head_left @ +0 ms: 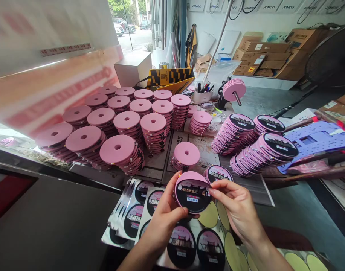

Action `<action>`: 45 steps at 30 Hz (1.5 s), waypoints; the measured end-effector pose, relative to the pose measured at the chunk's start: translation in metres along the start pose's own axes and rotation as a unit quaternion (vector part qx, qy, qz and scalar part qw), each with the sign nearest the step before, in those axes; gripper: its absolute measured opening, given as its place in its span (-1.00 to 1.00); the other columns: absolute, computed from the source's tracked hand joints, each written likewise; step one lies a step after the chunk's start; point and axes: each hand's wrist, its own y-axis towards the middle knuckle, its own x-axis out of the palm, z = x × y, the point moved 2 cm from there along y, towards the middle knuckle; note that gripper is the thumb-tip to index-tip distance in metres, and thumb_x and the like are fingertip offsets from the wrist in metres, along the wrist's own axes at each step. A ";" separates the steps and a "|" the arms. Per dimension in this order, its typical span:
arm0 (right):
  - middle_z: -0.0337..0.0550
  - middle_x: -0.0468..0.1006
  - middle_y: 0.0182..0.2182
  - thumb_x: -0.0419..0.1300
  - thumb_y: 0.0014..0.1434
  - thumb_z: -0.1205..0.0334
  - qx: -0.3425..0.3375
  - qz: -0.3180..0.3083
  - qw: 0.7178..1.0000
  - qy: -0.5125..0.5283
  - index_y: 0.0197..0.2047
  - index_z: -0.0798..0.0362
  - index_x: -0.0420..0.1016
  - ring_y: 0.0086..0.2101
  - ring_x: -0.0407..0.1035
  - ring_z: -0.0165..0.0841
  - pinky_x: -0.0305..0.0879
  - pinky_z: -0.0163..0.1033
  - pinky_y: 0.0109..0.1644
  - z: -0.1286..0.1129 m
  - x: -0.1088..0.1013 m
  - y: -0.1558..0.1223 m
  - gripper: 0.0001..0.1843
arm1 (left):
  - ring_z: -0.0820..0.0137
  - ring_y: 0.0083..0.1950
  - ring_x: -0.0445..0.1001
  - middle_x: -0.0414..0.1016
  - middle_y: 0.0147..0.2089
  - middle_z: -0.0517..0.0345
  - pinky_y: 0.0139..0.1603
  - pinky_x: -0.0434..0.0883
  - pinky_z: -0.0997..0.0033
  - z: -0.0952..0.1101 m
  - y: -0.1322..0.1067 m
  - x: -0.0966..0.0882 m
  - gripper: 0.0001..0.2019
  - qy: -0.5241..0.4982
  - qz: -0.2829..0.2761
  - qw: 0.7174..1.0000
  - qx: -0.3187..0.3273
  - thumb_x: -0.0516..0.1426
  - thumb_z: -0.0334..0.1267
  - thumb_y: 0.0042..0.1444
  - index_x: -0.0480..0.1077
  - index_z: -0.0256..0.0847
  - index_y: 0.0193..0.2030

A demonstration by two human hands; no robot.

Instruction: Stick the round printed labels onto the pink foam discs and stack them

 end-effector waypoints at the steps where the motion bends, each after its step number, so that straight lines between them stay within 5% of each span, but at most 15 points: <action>1: -0.22 0.51 -0.59 0.39 -0.23 0.24 -0.001 -0.001 1.000 -0.001 -0.52 0.05 0.55 -0.56 0.31 -0.46 0.27 -0.39 -0.48 0.000 0.000 0.000 -0.86 | 0.18 0.07 0.29 0.15 0.23 0.12 -0.17 0.44 0.31 0.000 0.000 0.000 -0.31 0.000 0.001 1.000 -0.001 0.14 -0.51 -0.09 0.13 0.09 0.19; 8: -0.21 0.51 -0.58 0.38 -0.22 0.26 -0.017 0.003 1.000 -0.018 -0.51 0.06 0.54 -0.55 0.33 -0.44 0.29 -0.37 -0.47 0.001 -0.002 0.001 -0.86 | 0.15 0.18 0.18 0.09 0.29 0.18 -0.08 0.41 0.29 0.000 -0.001 0.000 -0.31 0.022 0.004 1.000 0.009 0.14 -0.51 -0.09 0.14 0.10 0.19; 15: -0.19 0.50 -0.60 0.32 -0.20 0.23 -0.079 0.040 0.991 -0.099 -0.54 0.06 0.50 -0.56 0.36 -0.38 0.31 -0.33 -0.48 -0.001 0.005 -0.002 -0.89 | 0.22 0.28 0.07 0.14 0.28 0.20 0.22 0.13 0.30 0.000 -0.004 0.003 -0.38 0.089 0.002 0.994 0.068 0.15 -0.39 -0.02 0.13 0.04 0.21; 22: -0.26 0.44 -0.56 0.26 -0.07 0.20 -0.144 0.060 0.936 -0.317 -0.35 0.02 0.45 -0.59 0.26 -0.44 0.23 -0.34 -0.49 -0.011 0.008 -0.004 -0.84 | 0.29 0.20 0.19 0.27 0.17 0.22 0.20 0.14 0.36 -0.003 -0.002 0.005 -0.54 0.163 0.021 0.982 0.095 0.13 -0.31 0.05 0.19 0.05 0.12; 28: -0.15 0.53 -0.35 0.26 -0.05 0.11 -0.028 -0.032 0.994 -0.102 -0.20 0.04 0.42 -0.36 0.41 -0.35 0.32 -0.30 -0.30 -0.004 -0.004 0.001 -0.67 | 0.28 0.02 0.34 0.37 0.00 0.08 0.00 0.31 0.32 -0.019 0.018 0.011 -0.65 0.157 0.048 0.984 0.074 0.06 -0.14 0.12 0.17 -0.08 0.05; 32: -0.19 0.55 -0.41 0.34 -0.22 0.05 -0.013 0.084 0.995 -0.055 -0.25 0.04 0.45 -0.58 0.30 -0.46 0.12 -0.40 -0.61 -0.012 -0.039 0.022 -0.57 | 0.28 -0.04 0.39 0.30 0.10 0.00 -0.11 0.35 0.29 -0.031 0.027 0.006 -0.43 0.196 0.005 0.979 0.056 0.08 -0.23 0.10 -0.04 -0.02 0.23; 35: -0.25 0.52 -0.53 0.38 -0.35 0.04 -0.005 0.151 0.987 -0.056 -0.30 0.07 0.44 -0.71 0.08 -0.57 -0.12 -0.43 -0.68 -0.014 -0.063 0.040 -0.50 | 0.21 0.06 0.33 0.34 0.10 -0.01 0.08 0.22 0.14 -0.034 0.031 -0.011 -0.50 0.378 -0.013 0.919 0.107 0.07 -0.36 0.05 0.16 -0.07 0.17; 41: -0.22 0.48 -0.56 0.30 -0.29 0.00 -0.030 0.115 0.985 -0.124 -0.31 0.12 0.42 -0.68 0.10 -0.53 -0.09 -0.39 -0.64 0.004 -0.068 0.059 -0.53 | 0.11 0.17 0.23 0.38 0.10 -0.02 0.17 0.12 -0.03 -0.054 0.035 -0.030 -0.51 0.674 -0.140 0.715 0.121 0.07 -0.53 -0.12 0.36 -0.10 0.00; 45: -0.17 0.46 -0.44 0.25 -0.18 0.01 -0.067 0.133 0.970 -0.193 -0.27 0.13 0.44 -0.65 0.12 -0.52 0.01 -0.34 -0.59 0.006 -0.070 0.059 -0.57 | 0.10 0.25 0.13 0.25 0.20 -0.10 0.21 0.01 -0.08 -0.066 0.037 -0.029 -0.48 0.705 -0.202 0.669 0.119 0.11 -0.49 -0.09 0.28 -0.12 0.08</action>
